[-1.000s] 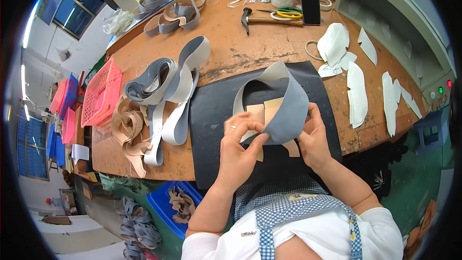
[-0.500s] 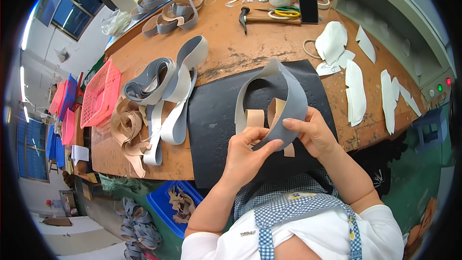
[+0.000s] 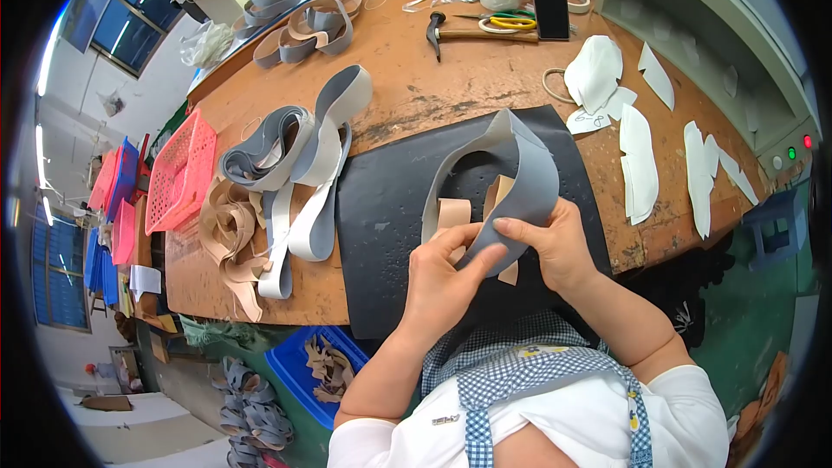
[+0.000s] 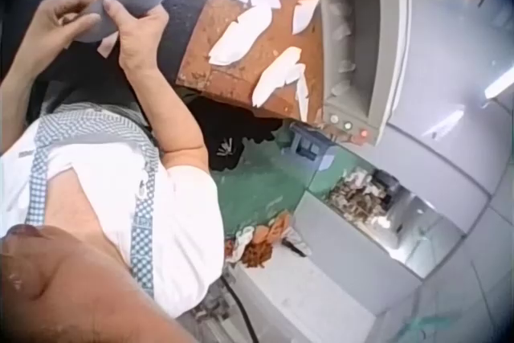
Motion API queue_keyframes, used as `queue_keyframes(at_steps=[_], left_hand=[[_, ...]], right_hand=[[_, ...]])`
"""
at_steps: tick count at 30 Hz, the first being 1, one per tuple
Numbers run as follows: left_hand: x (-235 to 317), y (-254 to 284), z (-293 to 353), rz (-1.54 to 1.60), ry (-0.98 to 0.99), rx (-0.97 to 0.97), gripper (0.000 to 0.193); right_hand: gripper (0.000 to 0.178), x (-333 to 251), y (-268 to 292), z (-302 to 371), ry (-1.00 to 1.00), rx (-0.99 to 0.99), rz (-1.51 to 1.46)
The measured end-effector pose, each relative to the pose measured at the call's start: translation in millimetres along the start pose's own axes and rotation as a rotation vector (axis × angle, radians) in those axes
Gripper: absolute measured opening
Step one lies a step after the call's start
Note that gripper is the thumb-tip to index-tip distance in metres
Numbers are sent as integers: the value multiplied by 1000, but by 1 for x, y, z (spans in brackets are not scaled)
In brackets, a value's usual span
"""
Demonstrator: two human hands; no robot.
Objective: Manually assembling and preparing various leather and fabric components for shoe manufacturing at a workbench.
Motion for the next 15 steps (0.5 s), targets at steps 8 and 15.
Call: queue_keyframes(at_steps=[8, 15], left_hand=[[-11, -3, 5, 96, 30, 56, 17], [-15, -2, 4, 147, 112, -41, 21]], right_hand=[[27, -10, 7, -8, -75, 62, -256], [25, -10, 7, -7, 29, 74, -128]])
Point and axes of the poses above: each hand's wrist, its own z-axis away from the middle knuckle, its own y-axis out of the back of the hand, x = y × z, the point moved 2 cm from there along -z, towards the middle knuckle, and after that the axes turned 12 degrees about -z, right-handed, at the moved point
